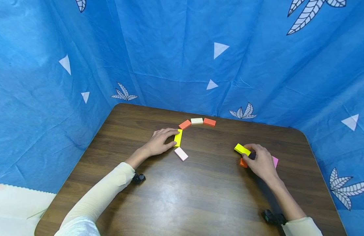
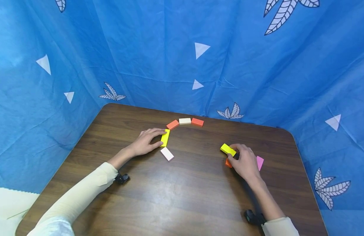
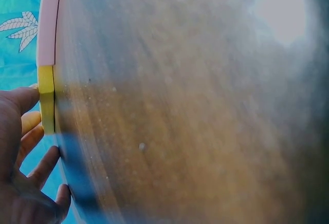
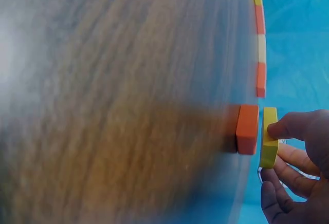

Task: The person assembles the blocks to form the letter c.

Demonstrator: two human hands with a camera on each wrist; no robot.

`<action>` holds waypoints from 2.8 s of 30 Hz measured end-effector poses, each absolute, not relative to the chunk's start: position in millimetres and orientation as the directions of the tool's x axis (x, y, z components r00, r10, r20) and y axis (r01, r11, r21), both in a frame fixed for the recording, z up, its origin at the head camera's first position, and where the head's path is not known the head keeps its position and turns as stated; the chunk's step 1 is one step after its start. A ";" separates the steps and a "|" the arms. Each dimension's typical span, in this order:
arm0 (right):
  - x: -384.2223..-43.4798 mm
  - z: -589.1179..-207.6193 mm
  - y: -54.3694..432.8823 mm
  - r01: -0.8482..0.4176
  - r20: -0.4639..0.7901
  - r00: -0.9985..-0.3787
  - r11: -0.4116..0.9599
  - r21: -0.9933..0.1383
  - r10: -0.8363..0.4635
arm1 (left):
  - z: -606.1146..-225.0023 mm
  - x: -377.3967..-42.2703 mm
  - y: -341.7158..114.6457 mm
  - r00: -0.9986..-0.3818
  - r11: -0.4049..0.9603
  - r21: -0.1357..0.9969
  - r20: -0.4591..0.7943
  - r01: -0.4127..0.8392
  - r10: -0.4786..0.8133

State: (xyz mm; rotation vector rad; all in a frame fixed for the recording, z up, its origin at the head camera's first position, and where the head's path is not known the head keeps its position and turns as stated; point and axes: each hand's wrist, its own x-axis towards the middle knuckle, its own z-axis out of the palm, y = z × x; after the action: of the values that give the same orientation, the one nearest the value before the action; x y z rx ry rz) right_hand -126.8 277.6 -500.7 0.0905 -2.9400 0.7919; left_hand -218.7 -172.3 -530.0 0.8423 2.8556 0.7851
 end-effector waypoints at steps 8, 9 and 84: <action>-126.8 -505.0 261.6 -0.142 0.143 -0.986 0.855 -0.499 -0.080 | -529.8 -218.0 -172.5 -0.852 0.723 0.494 0.074 0.483 0.519; -126.6 -505.7 259.1 -0.148 0.142 -0.986 0.853 -0.501 -0.087 | -530.0 -218.0 -172.6 -0.853 0.724 0.493 0.072 0.481 0.518; -115.6 -510.7 123.5 -0.391 0.106 -0.913 0.769 -0.506 -0.395 | -525.7 -221.4 -172.4 -0.856 0.727 0.500 0.062 0.471 0.513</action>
State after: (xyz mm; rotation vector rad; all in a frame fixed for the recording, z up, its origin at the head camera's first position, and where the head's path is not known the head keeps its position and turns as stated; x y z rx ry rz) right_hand -115.6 123.5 -510.7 0.6577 -2.9606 0.8448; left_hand -221.4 -172.4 -525.7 0.8115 2.8441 0.7894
